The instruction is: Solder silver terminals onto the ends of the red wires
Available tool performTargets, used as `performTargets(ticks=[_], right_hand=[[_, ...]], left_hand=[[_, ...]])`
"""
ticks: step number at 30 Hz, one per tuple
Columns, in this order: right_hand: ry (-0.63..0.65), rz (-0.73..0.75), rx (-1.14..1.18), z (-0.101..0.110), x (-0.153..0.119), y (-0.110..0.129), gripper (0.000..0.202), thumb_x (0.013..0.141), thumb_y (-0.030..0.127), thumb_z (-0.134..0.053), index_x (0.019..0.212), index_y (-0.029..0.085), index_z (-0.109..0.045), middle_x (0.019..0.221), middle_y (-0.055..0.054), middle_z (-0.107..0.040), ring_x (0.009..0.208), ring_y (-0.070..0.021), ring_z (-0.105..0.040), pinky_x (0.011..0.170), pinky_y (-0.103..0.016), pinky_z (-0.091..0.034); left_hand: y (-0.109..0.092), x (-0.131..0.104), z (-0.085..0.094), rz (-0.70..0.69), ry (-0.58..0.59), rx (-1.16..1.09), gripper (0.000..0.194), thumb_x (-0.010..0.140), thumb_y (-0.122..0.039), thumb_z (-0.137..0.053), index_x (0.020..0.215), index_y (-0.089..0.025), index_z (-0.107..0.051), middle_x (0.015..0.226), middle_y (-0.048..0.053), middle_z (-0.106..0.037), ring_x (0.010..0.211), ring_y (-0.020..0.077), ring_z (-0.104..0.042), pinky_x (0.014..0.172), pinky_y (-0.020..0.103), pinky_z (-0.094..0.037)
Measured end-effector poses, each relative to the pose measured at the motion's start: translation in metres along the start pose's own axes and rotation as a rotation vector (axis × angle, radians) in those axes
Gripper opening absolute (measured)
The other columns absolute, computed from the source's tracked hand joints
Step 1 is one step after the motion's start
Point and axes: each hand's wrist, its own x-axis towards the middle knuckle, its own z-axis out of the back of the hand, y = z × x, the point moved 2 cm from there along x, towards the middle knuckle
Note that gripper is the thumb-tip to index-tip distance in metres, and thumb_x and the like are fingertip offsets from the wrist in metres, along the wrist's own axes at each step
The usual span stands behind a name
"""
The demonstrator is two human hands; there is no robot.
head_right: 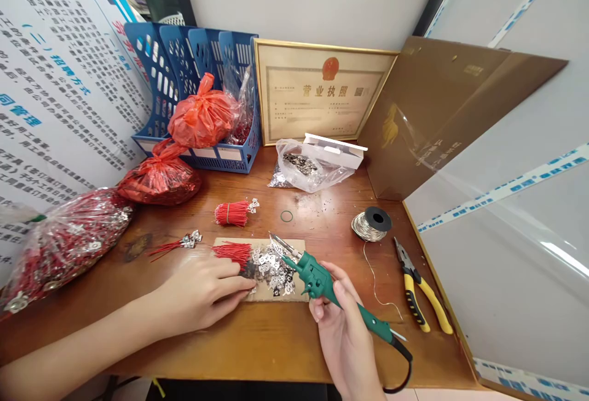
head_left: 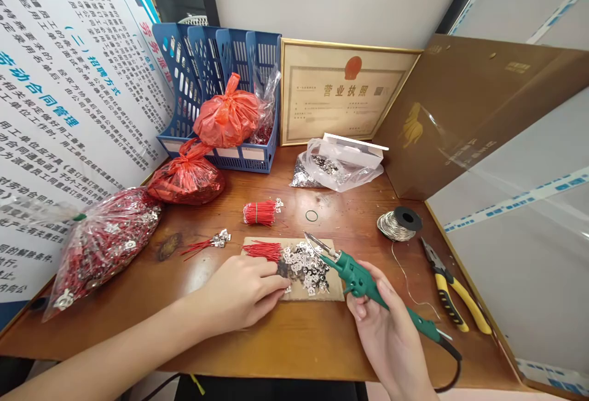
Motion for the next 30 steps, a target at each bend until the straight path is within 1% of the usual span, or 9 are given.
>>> performTargets(ticks=[2,4,7,9,15,21,23,27,30], right_hand=[[-0.003,0.001,-0.004,0.001,-0.001,-0.001,0.044,0.082,0.055,-0.089,0.116,0.027,-0.084,0.096,-0.004,-0.066,0.07,-0.0122,-0.046,0.062,-0.022,-0.05],[-0.008,0.0,-0.009,0.0,-0.001,0.0,0.045,0.081,0.055,-0.09,0.115,0.027,-0.084,0.096,-0.004,-0.067,0.07,-0.0121,-0.045,0.061,-0.022,-0.05],[-0.02,-0.012,-0.018,-0.002,0.0,0.003,0.047,0.077,0.056,-0.092,0.112,0.026,-0.085,0.099,-0.005,-0.067,0.068,-0.0115,-0.045,0.059,-0.022,-0.049],[-0.03,-0.018,-0.022,-0.004,0.0,0.005,0.048,0.074,0.057,-0.094,0.11,0.026,-0.086,0.1,-0.005,-0.068,0.068,-0.0116,-0.046,0.058,-0.022,-0.049],[-0.044,-0.024,-0.035,-0.006,0.0,0.006,0.05,0.07,0.057,-0.096,0.109,0.027,-0.086,0.098,-0.005,-0.068,0.068,-0.012,-0.045,0.058,-0.022,-0.049],[-0.039,-0.022,-0.044,-0.006,0.0,0.007,0.05,0.07,0.059,-0.095,0.108,0.028,-0.086,0.096,-0.005,-0.067,0.068,-0.0124,-0.043,0.058,-0.022,-0.049],[-0.039,-0.019,-0.045,-0.006,0.0,0.007,0.05,0.07,0.059,-0.095,0.108,0.027,-0.086,0.096,-0.005,-0.067,0.069,-0.0127,-0.043,0.058,-0.022,-0.048],[-0.032,-0.017,-0.043,-0.006,0.001,0.006,0.049,0.071,0.059,-0.095,0.108,0.027,-0.086,0.095,-0.005,-0.068,0.069,-0.0127,-0.044,0.058,-0.022,-0.049],[-0.03,-0.02,-0.041,-0.006,0.001,0.005,0.048,0.071,0.059,-0.095,0.108,0.028,-0.086,0.092,-0.005,-0.067,0.067,-0.0124,-0.044,0.058,-0.022,-0.049]], left_hand=[[-0.001,-0.002,0.0,-0.001,-0.04,0.014,0.024,0.109,-0.025,-0.054,0.099,-0.023,-0.076,0.076,-0.001,-0.066,0.066,0.0198,-0.062,0.059,0.037,-0.035],[-0.001,-0.003,0.0,0.008,-0.064,0.007,0.025,0.11,-0.027,-0.054,0.098,-0.023,-0.075,0.076,-0.001,-0.066,0.066,0.0193,-0.062,0.059,0.037,-0.036],[0.0,-0.001,0.0,0.002,-0.056,-0.012,0.025,0.112,-0.03,-0.052,0.111,-0.024,-0.076,0.079,-0.001,-0.067,0.067,0.0184,-0.063,0.059,0.035,-0.035],[0.002,0.001,-0.001,-0.018,-0.04,-0.01,0.029,0.114,-0.032,-0.049,0.115,-0.026,-0.077,0.079,-0.001,-0.066,0.067,0.0177,-0.063,0.057,0.035,-0.033],[0.005,0.013,-0.006,-0.066,-0.081,0.01,0.041,0.118,-0.035,-0.042,0.1,-0.023,-0.077,0.075,-0.001,-0.065,0.062,0.0158,-0.059,0.056,0.035,-0.033],[0.002,0.018,-0.009,-0.074,-0.122,0.033,0.049,0.117,-0.037,-0.042,0.08,-0.019,-0.068,0.073,0.0,-0.064,0.062,0.0169,-0.057,0.059,0.035,-0.036],[0.001,0.018,-0.008,-0.063,-0.135,0.028,0.047,0.117,-0.038,-0.043,0.083,-0.019,-0.069,0.074,0.0,-0.064,0.062,0.017,-0.058,0.059,0.034,-0.036],[-0.002,0.017,-0.01,-0.04,-0.149,0.005,0.039,0.117,-0.039,-0.044,0.103,-0.023,-0.076,0.076,-0.001,-0.065,0.064,0.0167,-0.059,0.056,0.034,-0.034],[-0.002,0.015,-0.012,-0.036,-0.154,-0.001,0.04,0.117,-0.038,-0.044,0.099,-0.024,-0.078,0.072,-0.002,-0.062,0.061,0.0166,-0.056,0.054,0.035,-0.031]])
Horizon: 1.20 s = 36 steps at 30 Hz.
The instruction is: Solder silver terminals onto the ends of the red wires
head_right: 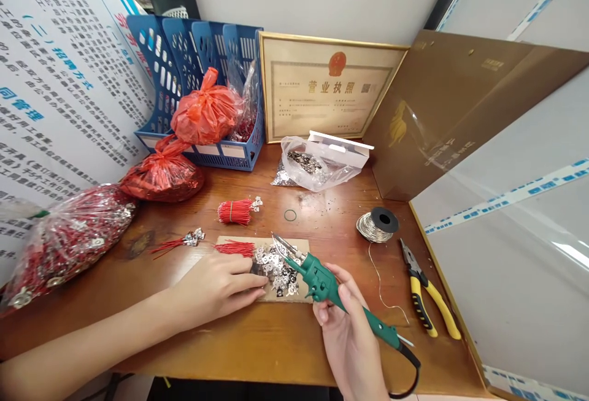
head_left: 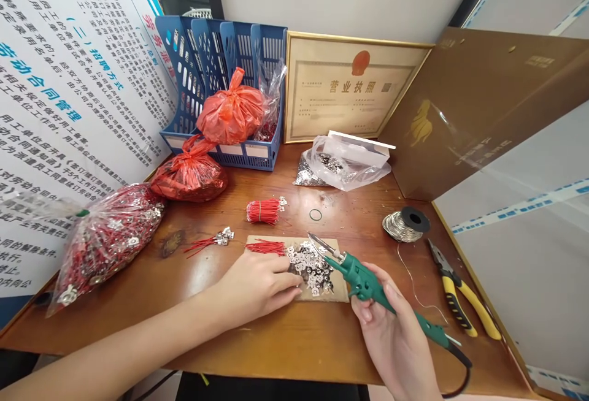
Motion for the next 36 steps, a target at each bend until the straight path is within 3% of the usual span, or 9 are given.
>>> performTargets(ticks=[12,18,24,30,36], right_hand=[[-0.025,0.014,-0.022,0.0,-0.003,0.001,0.047,0.073,0.057,-0.093,0.108,0.025,-0.086,0.095,-0.006,-0.066,0.07,-0.0136,-0.042,0.058,-0.021,-0.051],[-0.026,0.016,-0.032,0.006,-0.003,-0.003,0.045,0.078,0.057,-0.089,0.112,0.027,-0.085,0.099,-0.006,-0.067,0.067,-0.012,-0.042,0.057,-0.022,-0.05],[-0.033,0.01,-0.059,0.005,-0.001,-0.003,0.045,0.077,0.055,-0.09,0.111,0.026,-0.085,0.092,-0.007,-0.067,0.065,-0.0125,-0.045,0.058,-0.023,-0.052],[-0.073,0.027,-0.107,0.003,-0.002,0.0,0.047,0.071,0.056,-0.093,0.107,0.026,-0.086,0.094,-0.008,-0.07,0.064,-0.0127,-0.045,0.054,-0.024,-0.051],[-0.109,0.037,-0.137,0.006,-0.002,0.001,0.047,0.066,0.057,-0.094,0.102,0.027,-0.088,0.078,-0.007,-0.066,0.057,-0.0122,-0.044,0.05,-0.026,-0.052]], left_hand=[[0.012,-0.023,0.018,0.037,-0.031,0.008,0.03,0.114,-0.033,-0.054,0.101,-0.022,-0.078,0.071,-0.001,-0.065,0.061,0.0149,-0.06,0.056,0.032,-0.037],[0.039,-0.023,0.039,0.162,0.008,-0.015,0.023,0.107,-0.037,-0.063,0.118,-0.022,-0.076,0.089,0.002,-0.074,0.073,0.0161,-0.069,0.064,0.028,-0.047],[0.058,-0.033,0.031,0.233,-0.033,-0.153,0.016,0.105,-0.023,-0.064,0.104,-0.021,-0.079,0.084,0.001,-0.071,0.07,0.0133,-0.064,0.065,0.026,-0.043],[0.059,-0.035,0.024,0.328,-0.042,-0.282,0.015,0.102,-0.021,-0.066,0.098,-0.02,-0.079,0.081,0.0,-0.07,0.07,0.012,-0.063,0.068,0.024,-0.046],[0.056,-0.032,0.024,0.374,-0.052,-0.3,0.013,0.1,-0.021,-0.065,0.096,-0.02,-0.078,0.078,0.0,-0.067,0.064,0.0111,-0.059,0.062,0.023,-0.043]])
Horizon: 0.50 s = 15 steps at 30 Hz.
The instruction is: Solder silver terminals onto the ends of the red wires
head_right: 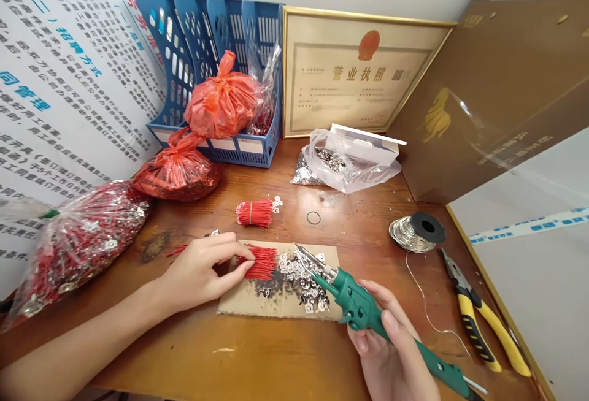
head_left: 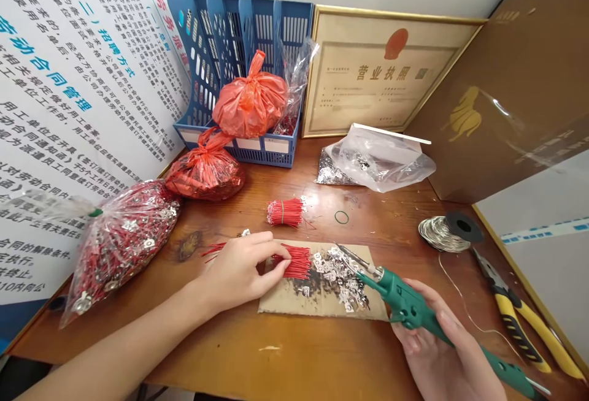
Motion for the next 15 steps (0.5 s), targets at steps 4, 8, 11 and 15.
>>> performTargets(ticks=[4,8,11,15], right_hand=[[-0.008,0.007,-0.018,0.0,0.003,-0.002,0.049,0.065,0.057,-0.094,0.102,0.025,-0.088,0.083,-0.011,-0.068,0.058,-0.0139,-0.049,0.048,-0.028,-0.052],[-0.047,-0.01,-0.014,-0.002,0.001,-0.002,0.054,0.059,0.058,-0.096,0.099,0.023,-0.088,0.086,-0.013,-0.07,0.056,-0.0123,-0.048,0.047,-0.026,-0.051],[-0.032,-0.009,-0.023,0.0,0.001,-0.001,0.052,0.06,0.058,-0.095,0.099,0.023,-0.088,0.08,-0.011,-0.067,0.057,-0.0138,-0.049,0.047,-0.027,-0.051],[0.037,-0.021,-0.038,0.013,0.007,-0.005,0.047,0.07,0.057,-0.09,0.105,0.026,-0.088,0.081,-0.012,-0.067,0.057,-0.0174,-0.051,0.048,-0.032,-0.052]], left_hand=[[-0.003,0.001,-0.001,0.02,-0.005,0.002,0.013,0.097,-0.019,-0.063,0.092,-0.02,-0.075,0.077,-0.001,-0.066,0.063,0.011,-0.057,0.06,0.023,-0.042],[-0.004,0.002,0.0,0.035,-0.009,-0.015,0.011,0.095,-0.017,-0.062,0.089,-0.019,-0.071,0.078,-0.001,-0.066,0.065,0.0115,-0.057,0.062,0.024,-0.042],[-0.002,0.002,-0.002,0.044,-0.017,-0.017,0.011,0.097,-0.019,-0.061,0.091,-0.019,-0.07,0.081,0.0,-0.065,0.069,0.0129,-0.057,0.063,0.025,-0.041],[0.0,0.003,-0.003,0.043,-0.024,0.005,0.013,0.1,-0.021,-0.057,0.092,-0.019,-0.067,0.082,0.002,-0.063,0.075,0.0157,-0.057,0.065,0.028,-0.042]])
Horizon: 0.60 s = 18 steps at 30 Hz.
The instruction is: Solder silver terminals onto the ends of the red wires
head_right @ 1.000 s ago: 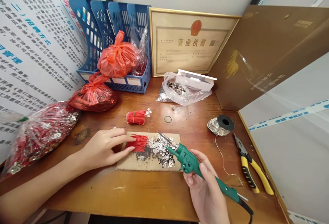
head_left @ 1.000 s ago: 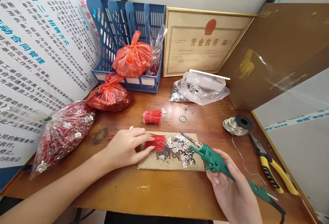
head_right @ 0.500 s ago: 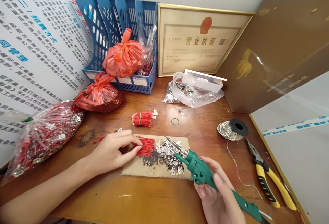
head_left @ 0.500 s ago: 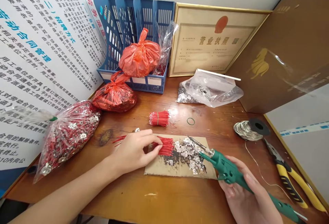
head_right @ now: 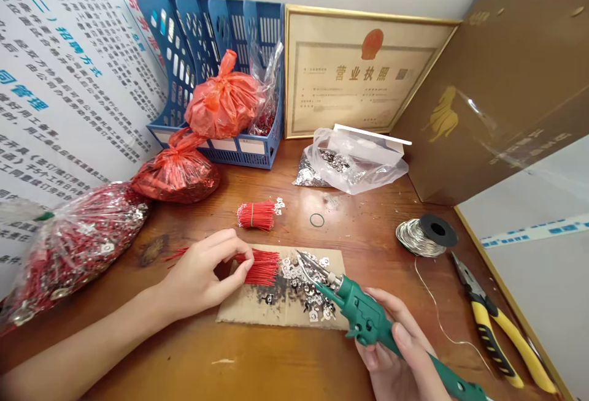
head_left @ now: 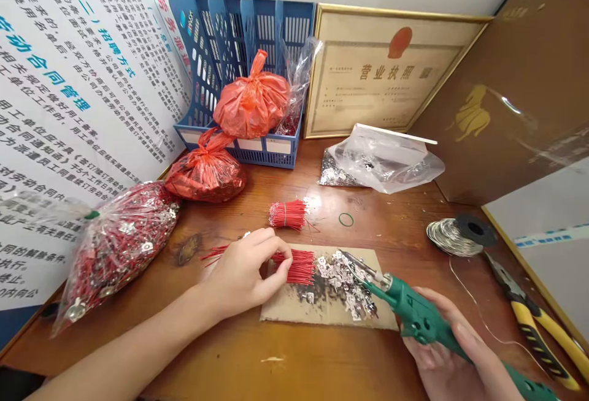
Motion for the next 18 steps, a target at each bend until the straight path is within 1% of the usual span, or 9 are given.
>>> performTargets(ticks=[3,6,9,12,14,16,18], right_hand=[[0.053,-0.018,-0.024,0.01,0.001,-0.005,0.047,0.075,0.056,-0.087,0.112,0.027,-0.086,0.096,-0.016,-0.074,0.064,-0.0219,-0.058,0.052,-0.036,-0.055],[0.06,-0.01,-0.05,0.012,-0.002,-0.006,0.047,0.075,0.056,-0.088,0.114,0.029,-0.086,0.11,-0.017,-0.076,0.07,-0.0248,-0.062,0.054,-0.037,-0.055],[0.057,0.001,-0.074,0.008,-0.006,-0.006,0.048,0.074,0.057,-0.089,0.113,0.029,-0.086,0.109,-0.018,-0.077,0.07,-0.0246,-0.062,0.053,-0.036,-0.054],[0.062,0.019,-0.087,0.004,-0.005,-0.004,0.047,0.074,0.056,-0.089,0.111,0.028,-0.087,0.106,-0.018,-0.077,0.069,-0.024,-0.063,0.053,-0.035,-0.053],[0.07,0.048,-0.105,0.001,-0.004,-0.003,0.045,0.074,0.056,-0.089,0.109,0.027,-0.087,0.102,-0.018,-0.077,0.066,-0.023,-0.062,0.052,-0.034,-0.053],[0.082,0.073,-0.128,-0.003,-0.007,-0.001,0.043,0.074,0.054,-0.089,0.107,0.027,-0.088,0.096,-0.018,-0.077,0.062,-0.0222,-0.061,0.049,-0.034,-0.051],[0.072,0.073,-0.142,-0.008,-0.013,0.0,0.046,0.072,0.055,-0.09,0.109,0.028,-0.088,0.091,-0.017,-0.077,0.06,-0.0227,-0.061,0.047,-0.033,-0.049]], left_hand=[[-0.002,0.0,0.004,-0.006,-0.009,0.029,0.017,0.105,-0.023,-0.052,0.094,-0.019,-0.064,0.086,0.004,-0.063,0.08,0.0182,-0.057,0.07,0.031,-0.044],[-0.005,-0.004,0.012,-0.022,0.045,0.037,0.02,0.11,-0.022,-0.044,0.095,-0.02,-0.058,0.092,0.005,-0.063,0.085,0.019,-0.057,0.076,0.032,-0.046],[-0.007,-0.011,0.018,-0.093,0.148,0.078,0.022,0.112,-0.021,-0.041,0.095,-0.02,-0.055,0.093,0.004,-0.064,0.083,0.0186,-0.055,0.077,0.031,-0.045],[-0.009,-0.017,0.021,-0.238,0.192,0.148,0.024,0.114,-0.025,-0.045,0.093,-0.021,-0.057,0.087,0.002,-0.064,0.077,0.0181,-0.056,0.07,0.031,-0.042],[-0.01,-0.019,0.023,-0.31,0.21,0.165,0.026,0.115,-0.029,-0.051,0.092,-0.021,-0.061,0.085,0.001,-0.067,0.076,0.0173,-0.06,0.07,0.031,-0.044],[-0.009,-0.02,0.024,-0.327,0.247,0.128,0.025,0.114,-0.031,-0.055,0.093,-0.022,-0.066,0.086,0.0,-0.07,0.076,0.0157,-0.064,0.072,0.029,-0.048],[-0.006,-0.022,0.026,-0.297,0.294,0.05,0.025,0.114,-0.031,-0.057,0.094,-0.022,-0.069,0.085,-0.001,-0.072,0.074,0.0141,-0.065,0.07,0.027,-0.049]])
